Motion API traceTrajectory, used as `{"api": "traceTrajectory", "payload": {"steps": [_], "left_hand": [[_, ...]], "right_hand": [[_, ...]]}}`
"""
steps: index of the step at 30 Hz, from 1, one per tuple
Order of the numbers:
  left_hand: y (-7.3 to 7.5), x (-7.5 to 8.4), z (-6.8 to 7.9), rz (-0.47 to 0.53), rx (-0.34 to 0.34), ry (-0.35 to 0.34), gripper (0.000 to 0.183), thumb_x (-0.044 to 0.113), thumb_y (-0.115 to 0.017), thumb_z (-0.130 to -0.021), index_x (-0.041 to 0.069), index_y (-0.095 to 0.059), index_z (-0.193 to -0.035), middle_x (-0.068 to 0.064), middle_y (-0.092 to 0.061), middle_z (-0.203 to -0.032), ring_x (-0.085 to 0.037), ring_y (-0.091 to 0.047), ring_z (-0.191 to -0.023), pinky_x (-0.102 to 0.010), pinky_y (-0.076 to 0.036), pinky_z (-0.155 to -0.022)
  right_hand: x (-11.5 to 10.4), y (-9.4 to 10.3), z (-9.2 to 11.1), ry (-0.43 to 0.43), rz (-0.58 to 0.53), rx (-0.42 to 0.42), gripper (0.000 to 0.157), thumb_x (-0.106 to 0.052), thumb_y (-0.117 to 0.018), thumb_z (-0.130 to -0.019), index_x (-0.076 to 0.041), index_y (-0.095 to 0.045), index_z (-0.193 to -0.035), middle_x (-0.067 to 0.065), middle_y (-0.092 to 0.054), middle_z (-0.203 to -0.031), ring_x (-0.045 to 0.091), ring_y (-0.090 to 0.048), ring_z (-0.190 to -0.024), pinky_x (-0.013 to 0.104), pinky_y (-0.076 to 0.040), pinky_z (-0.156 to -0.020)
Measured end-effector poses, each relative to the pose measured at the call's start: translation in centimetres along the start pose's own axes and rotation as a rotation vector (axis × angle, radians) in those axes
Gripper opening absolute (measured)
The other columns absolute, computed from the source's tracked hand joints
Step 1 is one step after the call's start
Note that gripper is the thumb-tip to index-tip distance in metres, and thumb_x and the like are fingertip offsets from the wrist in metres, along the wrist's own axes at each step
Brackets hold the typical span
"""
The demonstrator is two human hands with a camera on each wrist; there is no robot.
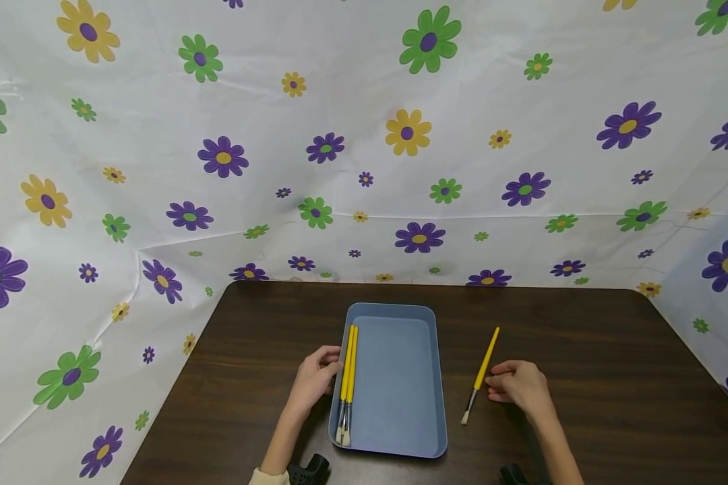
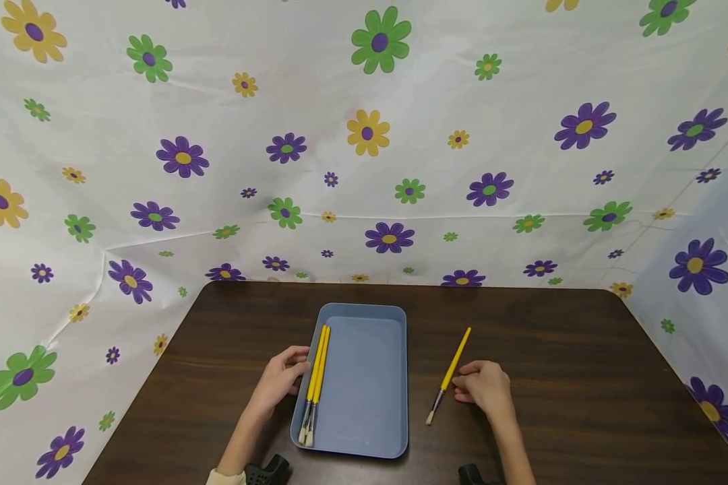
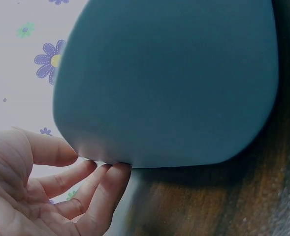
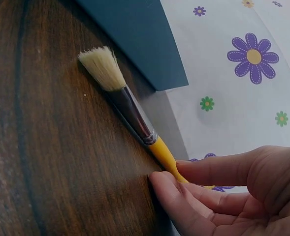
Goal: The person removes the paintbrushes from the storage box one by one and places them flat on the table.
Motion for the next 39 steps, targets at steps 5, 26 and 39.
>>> {"api": "traceTrajectory", "payload": {"steps": [5,26,39], "left_hand": [[0.0,-0.1,0.0,-0.002,0.001,-0.001,0.036,0.011,-0.065,-0.097,-0.005,-0.064,-0.130,-0.016,-0.066,-0.111,-0.024,-0.064,-0.090,-0.038,-0.060,-0.062],[0.1,-0.1,0.0,-0.003,0.003,0.001,0.037,0.011,-0.065,-0.097,-0.005,-0.064,-0.130,-0.016,-0.066,-0.112,-0.023,-0.064,-0.088,-0.037,-0.060,-0.061],[0.1,-0.3,-0.3,-0.005,0.006,0.002,0.036,0.010,-0.065,-0.097,-0.005,-0.064,-0.130,-0.017,-0.067,-0.112,-0.022,-0.065,-0.088,-0.037,-0.060,-0.060]], "right_hand": [[-0.1,0.0,0.0,0.006,0.024,0.004,0.024,0.006,-0.068,-0.092,0.021,-0.062,-0.110,0.013,-0.071,-0.081,0.017,-0.069,-0.064,0.031,-0.062,-0.060],[-0.9,0.6,0.4,0.037,0.014,0.033,0.027,0.002,-0.067,-0.095,0.021,-0.062,-0.114,0.012,-0.073,-0.083,0.018,-0.071,-0.065,0.030,-0.061,-0.060],[-3.0,0.3,1.4,0.142,0.024,0.040,0.032,-0.001,-0.067,-0.097,0.020,-0.062,-0.120,0.016,-0.074,-0.092,0.018,-0.073,-0.073,0.029,-0.062,-0.066]]}}
Point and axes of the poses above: each hand's wrist, its own z-axis away from the middle knuckle, its own y-axis out of the back of the hand, x = y × z, the point moved 6 cm from there along -z, towards the middle knuckle
